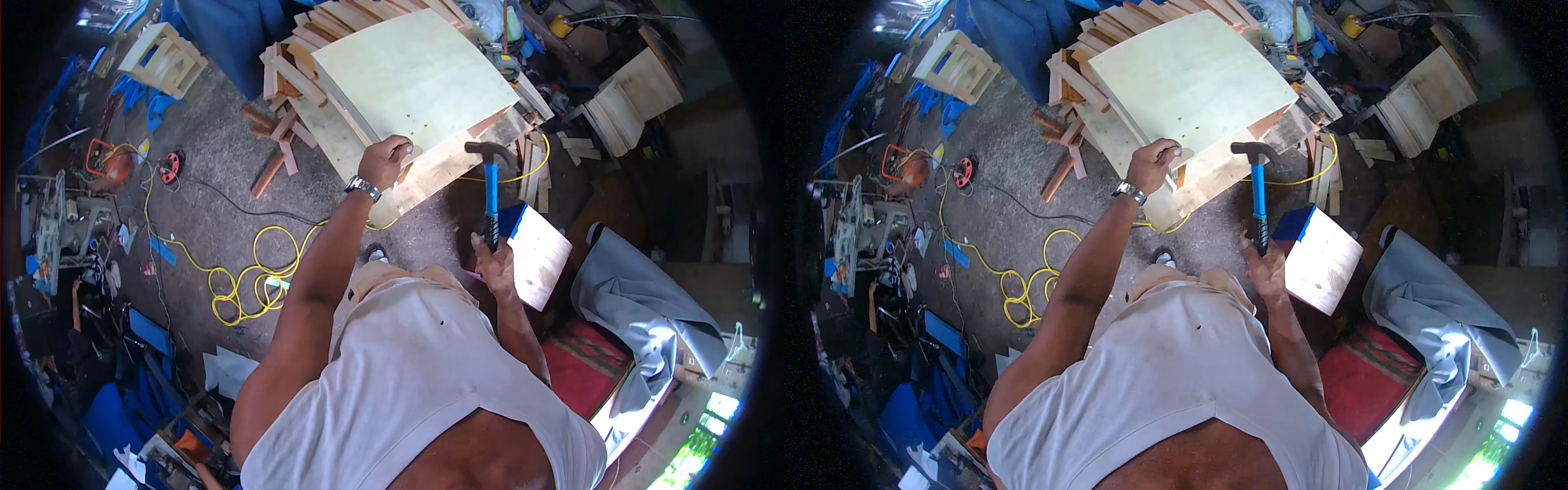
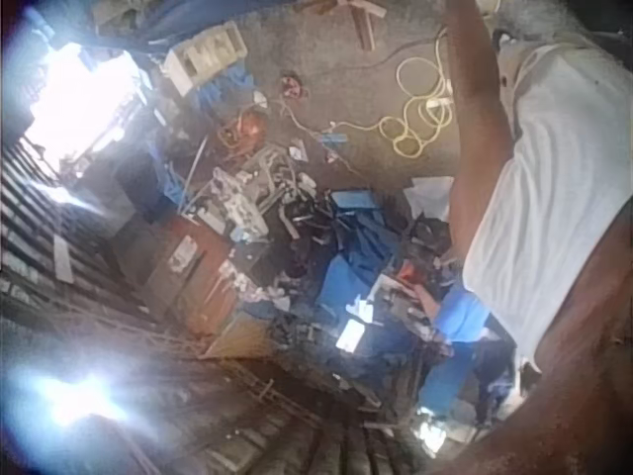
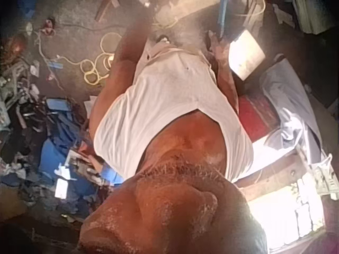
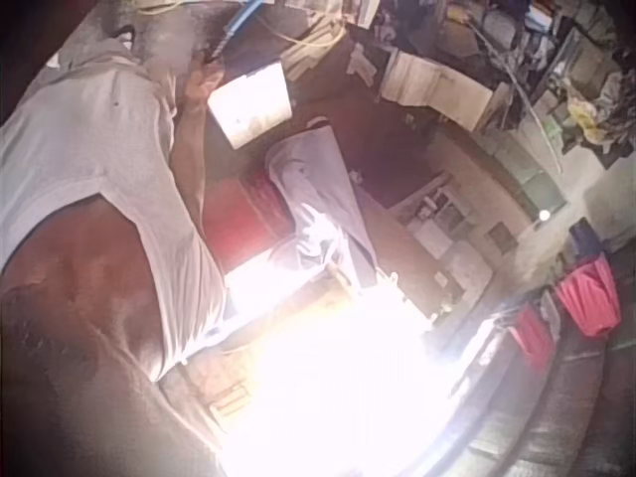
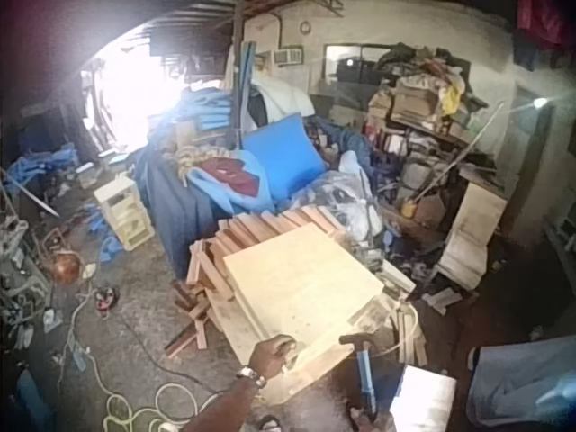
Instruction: The person assembles a wooden box or furniture frame from wooden slats using a pneumatic nailer and a hammer to secure the nails.
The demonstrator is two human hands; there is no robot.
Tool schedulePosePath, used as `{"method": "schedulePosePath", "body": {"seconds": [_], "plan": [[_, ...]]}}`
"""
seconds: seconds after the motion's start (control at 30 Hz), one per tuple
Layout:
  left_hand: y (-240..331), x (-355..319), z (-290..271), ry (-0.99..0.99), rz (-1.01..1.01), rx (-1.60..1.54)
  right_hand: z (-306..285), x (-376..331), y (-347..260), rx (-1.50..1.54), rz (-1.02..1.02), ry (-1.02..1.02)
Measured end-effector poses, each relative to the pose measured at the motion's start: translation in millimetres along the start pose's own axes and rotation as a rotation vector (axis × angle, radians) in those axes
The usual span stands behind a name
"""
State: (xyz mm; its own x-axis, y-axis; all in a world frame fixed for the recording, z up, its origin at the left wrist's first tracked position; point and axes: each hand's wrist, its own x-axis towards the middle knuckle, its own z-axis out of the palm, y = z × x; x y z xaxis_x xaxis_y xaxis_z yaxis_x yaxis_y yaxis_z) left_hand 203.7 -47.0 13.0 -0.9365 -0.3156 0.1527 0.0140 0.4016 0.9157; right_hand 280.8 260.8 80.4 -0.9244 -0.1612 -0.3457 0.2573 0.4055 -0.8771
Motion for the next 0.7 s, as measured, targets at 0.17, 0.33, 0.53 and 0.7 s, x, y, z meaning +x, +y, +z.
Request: {"method": "schedulePosePath", "body": {"seconds": [0.17, 0.33, 0.53, 0.7], "plan": [[-6, -10, 12, 0.062, 0.062, 0.259, -21, 8, 23, -0.157, -0.162, -0.048], [-12, -12, 22, 0.139, -0.009, 0.243, -33, 0, 0, -0.244, -0.242, -0.062], [-16, -24, 36, 0.246, -0.023, 0.289, -20, 20, 4, -0.456, -0.267, -0.145], [-15, -30, 38, 0.270, 0.082, 0.375, -10, 26, -38, -0.416, -0.429, -0.090]]}}
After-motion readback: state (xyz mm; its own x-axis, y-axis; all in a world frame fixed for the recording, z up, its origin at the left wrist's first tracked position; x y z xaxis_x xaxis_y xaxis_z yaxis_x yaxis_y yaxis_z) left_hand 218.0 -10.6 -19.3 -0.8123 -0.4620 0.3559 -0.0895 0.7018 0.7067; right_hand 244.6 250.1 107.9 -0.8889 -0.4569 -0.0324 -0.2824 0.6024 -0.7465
